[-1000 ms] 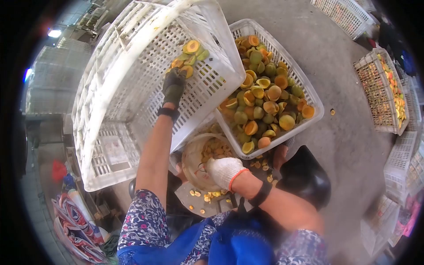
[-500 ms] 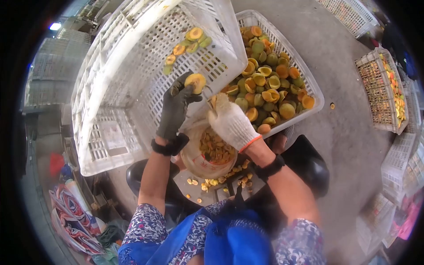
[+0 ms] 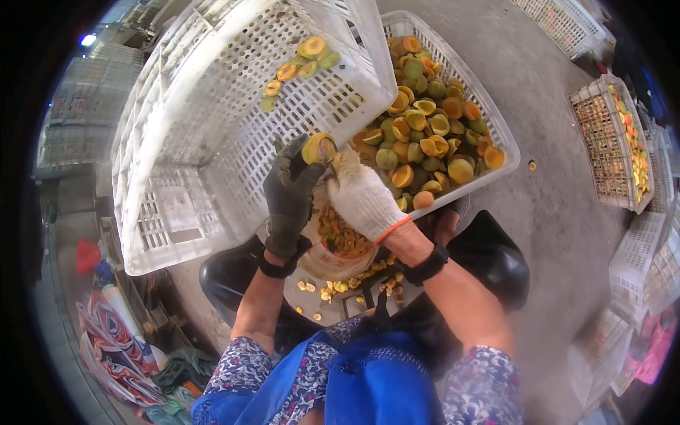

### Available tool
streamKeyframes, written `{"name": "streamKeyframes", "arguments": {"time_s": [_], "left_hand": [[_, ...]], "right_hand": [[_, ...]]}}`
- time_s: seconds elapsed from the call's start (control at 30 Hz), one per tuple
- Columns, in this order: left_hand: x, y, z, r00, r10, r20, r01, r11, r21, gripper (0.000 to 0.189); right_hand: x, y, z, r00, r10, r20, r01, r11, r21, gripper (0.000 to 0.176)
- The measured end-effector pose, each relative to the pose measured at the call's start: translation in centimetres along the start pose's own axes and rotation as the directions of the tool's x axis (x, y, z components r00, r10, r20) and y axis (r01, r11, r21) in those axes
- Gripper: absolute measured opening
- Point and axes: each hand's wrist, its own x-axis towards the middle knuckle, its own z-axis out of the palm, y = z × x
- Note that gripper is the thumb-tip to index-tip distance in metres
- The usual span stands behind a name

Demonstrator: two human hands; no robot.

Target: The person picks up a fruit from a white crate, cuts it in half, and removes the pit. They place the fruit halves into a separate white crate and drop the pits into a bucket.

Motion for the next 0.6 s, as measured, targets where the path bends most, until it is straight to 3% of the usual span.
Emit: {"name": "streamKeyframes", "arguments": {"time_s": [0.03,0.17,0.2,0.23,0.27,0.33,0.37,0.43,0.6], "left_hand": [[-0.1,0.0,0.0,1.000,-0.029,0.009,0.029,1.000,0.011,0.050],[-0.3,-0.9,-0.3,1.000,-0.015,0.011,0.013,0.988,0.155,0.044],[-0.2,-1.8,-0.5,0.998,0.061,0.028,-0.064,0.992,0.107,0.041],[-0.1,-2.4,-0.5,0.989,0.140,0.039,-0.142,0.988,0.057,0.039],[0.0,-2.4,-0.5,0.990,0.138,0.038,-0.140,0.989,0.057,0.039],[0.1,-2.3,0.0,0.996,0.028,0.089,0.010,0.916,-0.402,0.043],[0.0,-2.0,0.2,0.996,0.026,0.089,0.012,0.916,-0.401,0.043],[-0.4,-1.1,0.6,0.991,-0.103,0.085,0.132,0.852,-0.506,0.051],[-0.5,-0.8,0.6,0.967,-0.225,0.120,0.243,0.674,-0.698,0.044]], "right_hand": [[-0.1,-0.1,0.2,1.000,0.020,0.004,-0.020,0.995,0.099,0.009],[-0.1,-0.2,-0.5,0.994,-0.087,0.070,0.077,0.989,0.126,0.013],[0.1,-0.7,-0.9,0.981,0.102,0.164,-0.153,0.927,0.343,0.017],[0.3,-1.0,-1.3,0.922,0.255,0.293,-0.376,0.772,0.512,0.022],[0.6,-1.3,-1.5,0.921,0.255,0.295,-0.377,0.771,0.512,0.022],[1.1,-1.6,-1.6,0.804,0.354,0.479,-0.588,0.597,0.546,0.034],[0.9,-1.7,-1.7,0.803,0.354,0.480,-0.589,0.595,0.546,0.034],[0.3,-2.0,-1.7,0.901,0.220,0.373,-0.416,0.676,0.608,0.037],[0.2,-2.1,-1.3,0.899,0.215,0.383,-0.430,0.604,0.671,0.027]]}}
